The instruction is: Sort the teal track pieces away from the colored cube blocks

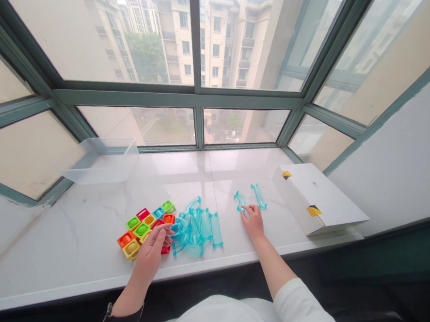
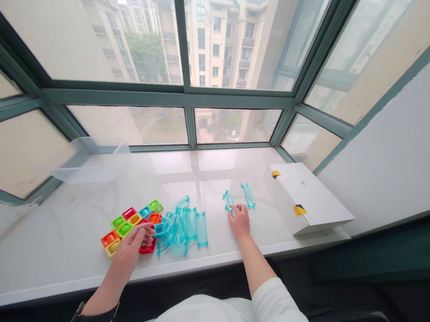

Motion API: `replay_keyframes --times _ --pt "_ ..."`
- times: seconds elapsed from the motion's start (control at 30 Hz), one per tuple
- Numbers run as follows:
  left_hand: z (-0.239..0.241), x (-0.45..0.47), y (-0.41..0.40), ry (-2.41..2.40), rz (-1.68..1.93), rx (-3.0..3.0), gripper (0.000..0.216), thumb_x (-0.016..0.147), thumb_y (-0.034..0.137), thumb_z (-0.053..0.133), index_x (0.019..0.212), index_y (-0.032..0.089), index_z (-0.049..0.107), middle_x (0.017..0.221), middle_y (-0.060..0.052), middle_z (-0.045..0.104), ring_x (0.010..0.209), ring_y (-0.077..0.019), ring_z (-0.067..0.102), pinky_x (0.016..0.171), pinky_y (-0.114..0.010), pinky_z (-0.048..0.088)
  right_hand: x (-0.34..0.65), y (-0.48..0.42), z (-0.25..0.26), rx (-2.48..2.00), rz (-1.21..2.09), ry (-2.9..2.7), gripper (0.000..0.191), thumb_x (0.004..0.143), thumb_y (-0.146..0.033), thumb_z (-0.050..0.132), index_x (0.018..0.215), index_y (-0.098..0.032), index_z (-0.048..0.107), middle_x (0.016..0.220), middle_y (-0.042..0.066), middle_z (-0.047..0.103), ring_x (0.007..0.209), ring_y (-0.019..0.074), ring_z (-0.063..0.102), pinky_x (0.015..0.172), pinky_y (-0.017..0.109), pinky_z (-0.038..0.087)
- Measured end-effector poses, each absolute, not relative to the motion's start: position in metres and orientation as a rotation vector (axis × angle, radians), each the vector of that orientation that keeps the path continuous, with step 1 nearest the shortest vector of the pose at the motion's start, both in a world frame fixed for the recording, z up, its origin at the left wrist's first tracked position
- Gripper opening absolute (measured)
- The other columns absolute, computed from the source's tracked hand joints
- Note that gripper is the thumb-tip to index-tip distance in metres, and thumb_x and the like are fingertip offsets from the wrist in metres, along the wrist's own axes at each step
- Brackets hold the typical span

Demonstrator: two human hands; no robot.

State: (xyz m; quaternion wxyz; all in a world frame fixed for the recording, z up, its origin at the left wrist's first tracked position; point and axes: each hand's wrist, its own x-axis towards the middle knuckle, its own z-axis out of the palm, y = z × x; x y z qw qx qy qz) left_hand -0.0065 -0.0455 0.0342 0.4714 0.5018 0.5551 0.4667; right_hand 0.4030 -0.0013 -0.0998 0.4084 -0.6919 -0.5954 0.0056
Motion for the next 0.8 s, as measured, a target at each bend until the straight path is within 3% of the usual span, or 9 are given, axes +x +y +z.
replay_keyframes --times 0.13,0.27,0.5,0.8 --pt "0.032 -0.009 -0.046 1.373 1.182 1.230 0.054 0.091 0.069 0.062 0.117 0.022 0.072 0.103 -0.007 0.074 0.078 -0.0212 0.065 0.070 -0.034 0.058 0.422 -0.002 -0.099 -1.833 -0.186 -1.301 0.033 0.095 -0.036 0.058 0.120 -0.021 0.073 0.119 0.013 0.056 0.115 0.0307 0.054 0.106 0.050 0.045" --pt "0.029 -0.012 -0.047 1.385 1.200 1.230 0.052 0.091 0.067 0.062 0.117 0.023 0.073 0.101 -0.007 0.074 0.080 -0.0221 0.064 0.072 -0.035 0.058 0.452 0.004 -0.099 -2.064 -0.241 -1.098 0.043 0.090 -0.037 0.061 0.129 -0.021 0.067 0.129 0.017 0.056 0.119 0.0342 0.052 0.102 0.049 0.044" --pt "0.035 -0.006 -0.049 1.377 1.197 1.218 0.051 0.091 0.067 0.062 0.115 0.023 0.072 0.100 -0.007 0.073 0.080 -0.0218 0.065 0.072 -0.035 0.058 0.467 0.009 -0.104 -2.198 -0.108 -1.154 0.042 0.089 -0.036 0.062 0.128 -0.022 0.068 0.120 0.014 0.065 0.110 0.0313 0.056 0.096 0.043 0.043" --pt "0.041 -0.004 -0.053 1.395 1.187 1.217 0.056 0.088 0.071 0.063 0.112 0.022 0.072 0.098 -0.007 0.073 0.080 -0.0228 0.065 0.074 -0.036 0.059 0.465 -0.012 -0.112 -2.086 -0.148 -1.205 0.045 0.087 -0.037 0.058 0.127 -0.018 0.066 0.118 0.016 0.065 0.109 0.0326 0.056 0.098 0.046 0.045"
